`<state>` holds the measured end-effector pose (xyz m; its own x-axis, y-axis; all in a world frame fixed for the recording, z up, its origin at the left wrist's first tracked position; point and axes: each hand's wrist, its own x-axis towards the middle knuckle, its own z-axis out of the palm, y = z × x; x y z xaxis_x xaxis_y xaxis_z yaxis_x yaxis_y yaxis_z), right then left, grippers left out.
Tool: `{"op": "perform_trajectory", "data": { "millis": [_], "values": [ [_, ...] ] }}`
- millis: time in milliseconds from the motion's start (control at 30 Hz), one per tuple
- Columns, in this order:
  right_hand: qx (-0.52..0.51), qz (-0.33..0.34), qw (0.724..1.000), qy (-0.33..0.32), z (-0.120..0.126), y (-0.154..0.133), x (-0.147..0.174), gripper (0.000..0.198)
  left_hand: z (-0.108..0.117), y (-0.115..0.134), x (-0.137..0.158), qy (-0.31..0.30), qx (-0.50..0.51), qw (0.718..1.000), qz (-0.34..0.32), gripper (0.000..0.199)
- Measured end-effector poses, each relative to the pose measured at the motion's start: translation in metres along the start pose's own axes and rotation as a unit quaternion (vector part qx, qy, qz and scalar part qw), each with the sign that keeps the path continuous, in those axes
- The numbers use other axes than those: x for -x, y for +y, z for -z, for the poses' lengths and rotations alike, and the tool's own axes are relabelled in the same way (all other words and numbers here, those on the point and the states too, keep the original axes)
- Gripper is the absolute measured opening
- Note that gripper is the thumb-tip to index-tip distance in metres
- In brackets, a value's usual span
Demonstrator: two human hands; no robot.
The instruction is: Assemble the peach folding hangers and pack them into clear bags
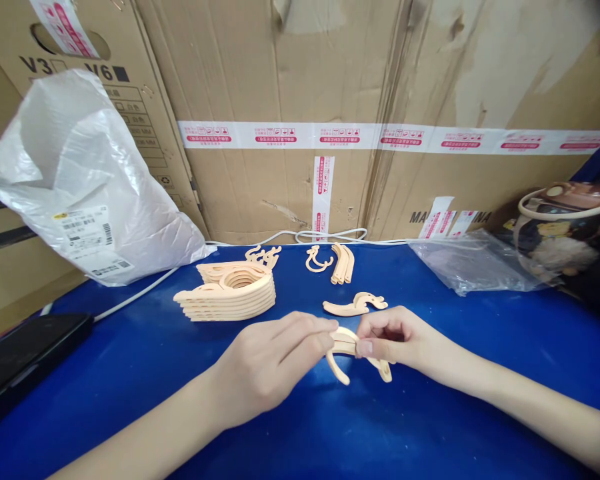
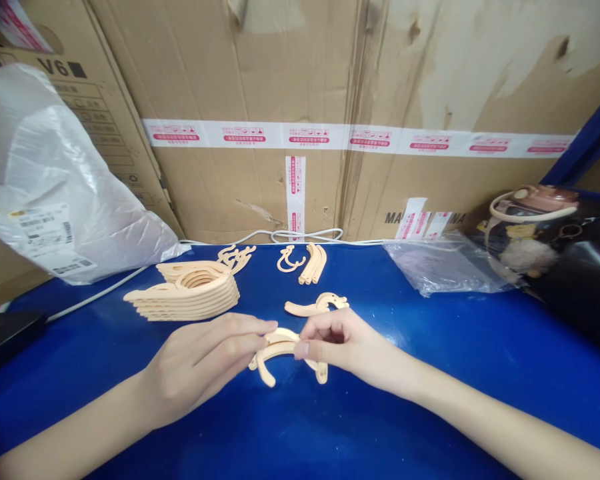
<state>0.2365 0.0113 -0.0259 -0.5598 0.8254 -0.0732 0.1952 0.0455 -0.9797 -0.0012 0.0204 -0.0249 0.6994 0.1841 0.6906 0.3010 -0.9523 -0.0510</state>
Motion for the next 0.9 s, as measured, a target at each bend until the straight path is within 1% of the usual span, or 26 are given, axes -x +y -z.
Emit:
{"op": "perform_trajectory", "data": {
  "millis": [33,100,167,200,233,300,367,433,567,767,900],
  "values": [
    [-0.013,0.000,1.000,0.007,0.001,0.001,-0.001,0.028,0.000,-0.001,-0.001,-0.001,0.002,1.000,0.026,0.017],
    [-0.028,0.006,0.999,0.041,0.004,0.003,-0.003,0.030,0.000,-0.002,-0.003,-0.003,0.009,0.996,0.084,0.013],
    [-0.034,0.019,0.996,0.086,0.006,0.004,-0.004,0.031,0.000,-0.004,-0.003,-0.033,0.017,0.990,0.134,0.004],
    [-0.033,0.026,0.993,0.107,0.007,0.005,-0.004,0.031,0.000,-0.005,-0.002,-0.060,0.023,0.986,0.151,0.004],
    [-0.031,0.032,0.991,0.126,0.007,0.005,-0.005,0.031,0.000,-0.005,-0.002,-0.094,0.034,0.982,0.160,0.008],
    [-0.027,0.045,0.987,0.152,0.009,0.006,-0.007,0.031,0.000,-0.004,-0.002,-0.170,0.056,0.970,0.166,0.014],
    [-0.028,0.051,0.985,0.165,0.010,0.007,-0.009,0.029,-0.002,-0.001,-0.002,-0.228,0.055,0.958,0.167,0.014],
    [-0.032,0.048,0.985,0.163,0.010,0.009,-0.010,0.029,-0.004,0.000,-0.003,-0.263,0.034,0.949,0.170,0.015],
    [-0.033,0.023,0.987,0.155,0.007,0.011,-0.011,0.033,-0.006,0.001,-0.004,-0.282,-0.002,0.945,0.163,0.014],
    [-0.022,0.024,0.987,0.157,0.005,0.012,-0.011,0.036,-0.005,0.001,-0.003,-0.273,-0.015,0.949,0.157,0.014],
    [-0.018,0.021,0.988,0.154,0.006,0.012,-0.011,0.036,-0.006,0.002,-0.002,-0.253,-0.033,0.955,0.150,0.016]
  ]
}}
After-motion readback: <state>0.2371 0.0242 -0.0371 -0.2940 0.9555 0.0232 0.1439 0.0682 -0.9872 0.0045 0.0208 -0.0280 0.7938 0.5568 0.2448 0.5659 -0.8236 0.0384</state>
